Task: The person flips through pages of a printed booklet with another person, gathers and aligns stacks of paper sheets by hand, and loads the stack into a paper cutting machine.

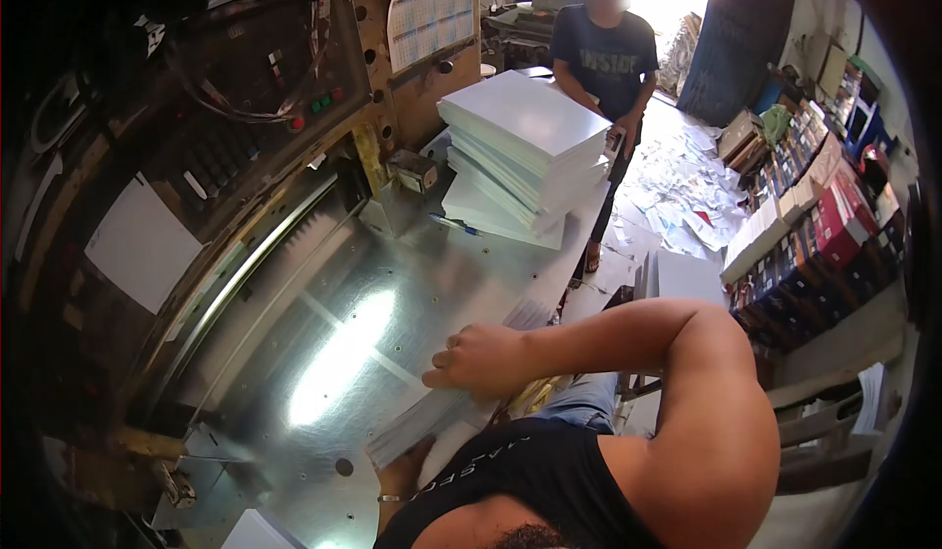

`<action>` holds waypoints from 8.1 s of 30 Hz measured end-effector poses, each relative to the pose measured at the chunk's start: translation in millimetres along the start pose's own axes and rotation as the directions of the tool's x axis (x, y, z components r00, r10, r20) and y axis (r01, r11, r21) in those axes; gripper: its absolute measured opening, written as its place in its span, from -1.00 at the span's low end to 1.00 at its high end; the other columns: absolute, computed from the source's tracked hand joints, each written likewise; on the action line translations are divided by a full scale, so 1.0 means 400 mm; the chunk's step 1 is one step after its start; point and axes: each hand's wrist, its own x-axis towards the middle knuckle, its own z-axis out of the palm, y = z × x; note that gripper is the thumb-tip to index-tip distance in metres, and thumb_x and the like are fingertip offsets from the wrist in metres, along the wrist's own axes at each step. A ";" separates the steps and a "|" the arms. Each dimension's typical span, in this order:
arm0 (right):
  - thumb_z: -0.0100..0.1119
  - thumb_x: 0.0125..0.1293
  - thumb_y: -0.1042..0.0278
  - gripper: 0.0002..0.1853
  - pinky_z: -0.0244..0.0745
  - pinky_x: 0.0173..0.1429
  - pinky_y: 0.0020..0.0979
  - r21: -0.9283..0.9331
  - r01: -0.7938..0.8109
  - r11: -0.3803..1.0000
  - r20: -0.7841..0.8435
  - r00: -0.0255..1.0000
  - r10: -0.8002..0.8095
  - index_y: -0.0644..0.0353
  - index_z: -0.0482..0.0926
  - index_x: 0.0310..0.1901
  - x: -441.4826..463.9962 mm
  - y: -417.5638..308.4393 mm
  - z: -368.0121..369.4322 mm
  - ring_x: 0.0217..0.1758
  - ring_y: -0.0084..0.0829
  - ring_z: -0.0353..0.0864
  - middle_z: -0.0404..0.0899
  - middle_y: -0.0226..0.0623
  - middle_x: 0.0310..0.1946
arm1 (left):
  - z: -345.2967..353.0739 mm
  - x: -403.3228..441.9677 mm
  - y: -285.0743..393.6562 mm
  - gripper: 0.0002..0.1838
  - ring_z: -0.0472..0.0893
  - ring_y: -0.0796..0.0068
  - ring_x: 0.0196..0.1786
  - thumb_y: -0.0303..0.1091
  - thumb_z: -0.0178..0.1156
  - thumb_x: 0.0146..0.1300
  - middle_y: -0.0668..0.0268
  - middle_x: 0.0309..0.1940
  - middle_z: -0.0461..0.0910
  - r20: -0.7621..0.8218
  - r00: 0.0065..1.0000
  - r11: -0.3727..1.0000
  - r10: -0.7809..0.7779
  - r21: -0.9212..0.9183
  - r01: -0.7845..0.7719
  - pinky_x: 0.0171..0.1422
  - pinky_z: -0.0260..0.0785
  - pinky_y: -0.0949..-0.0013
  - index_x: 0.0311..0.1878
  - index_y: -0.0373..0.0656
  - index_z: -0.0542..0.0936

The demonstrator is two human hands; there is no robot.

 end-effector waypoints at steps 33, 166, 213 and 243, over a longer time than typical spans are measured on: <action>0.27 0.30 0.33 -0.48 0.69 0.12 -0.04 0.002 -0.095 0.995 0.154 0.984 0.094 0.17 0.45 0.29 0.019 -0.013 -0.008 0.11 0.02 0.76 0.71 -0.08 0.00 | 0.005 -0.003 -0.008 -0.32 0.77 0.00 0.03 -0.16 0.74 -0.10 0.06 -0.02 0.80 -0.059 0.996 0.997 0.065 -0.030 -0.067 0.17 0.58 0.06 0.11 -0.23 0.74; 0.23 0.54 0.02 -0.36 0.53 0.46 0.13 0.715 -0.040 -0.698 0.561 0.630 0.538 0.31 0.43 0.46 -0.466 0.187 0.660 0.34 0.07 0.63 0.61 0.03 0.31 | 0.240 0.353 0.135 -0.51 0.70 0.04 0.18 -0.11 0.25 0.40 0.09 0.18 0.74 0.037 0.997 0.915 -0.070 -0.397 0.079 0.34 0.50 0.07 0.35 0.00 0.71; 0.41 0.34 0.32 -0.41 0.77 0.15 -0.10 0.758 -0.227 -0.612 0.567 0.693 0.445 0.39 0.50 0.34 -0.343 0.098 0.613 0.05 -0.13 0.80 0.72 0.00 0.07 | 0.109 -0.087 0.018 -0.73 0.52 0.27 0.47 -0.31 0.30 0.39 0.36 0.22 0.60 0.096 0.552 0.537 0.828 0.146 -0.831 0.73 0.15 -0.20 0.05 0.18 0.46; 0.71 0.05 0.37 -0.24 0.52 0.37 -0.18 0.869 -0.149 0.471 -0.277 0.643 0.714 0.34 0.53 0.28 -0.219 -0.105 0.413 0.29 -0.26 0.65 0.68 -0.10 0.19 | -0.189 0.239 0.432 -0.34 0.72 0.26 -0.19 0.24 0.51 0.06 0.33 -0.27 0.63 0.370 0.678 0.566 0.635 0.374 -0.734 -0.11 0.53 0.22 0.04 -0.04 0.58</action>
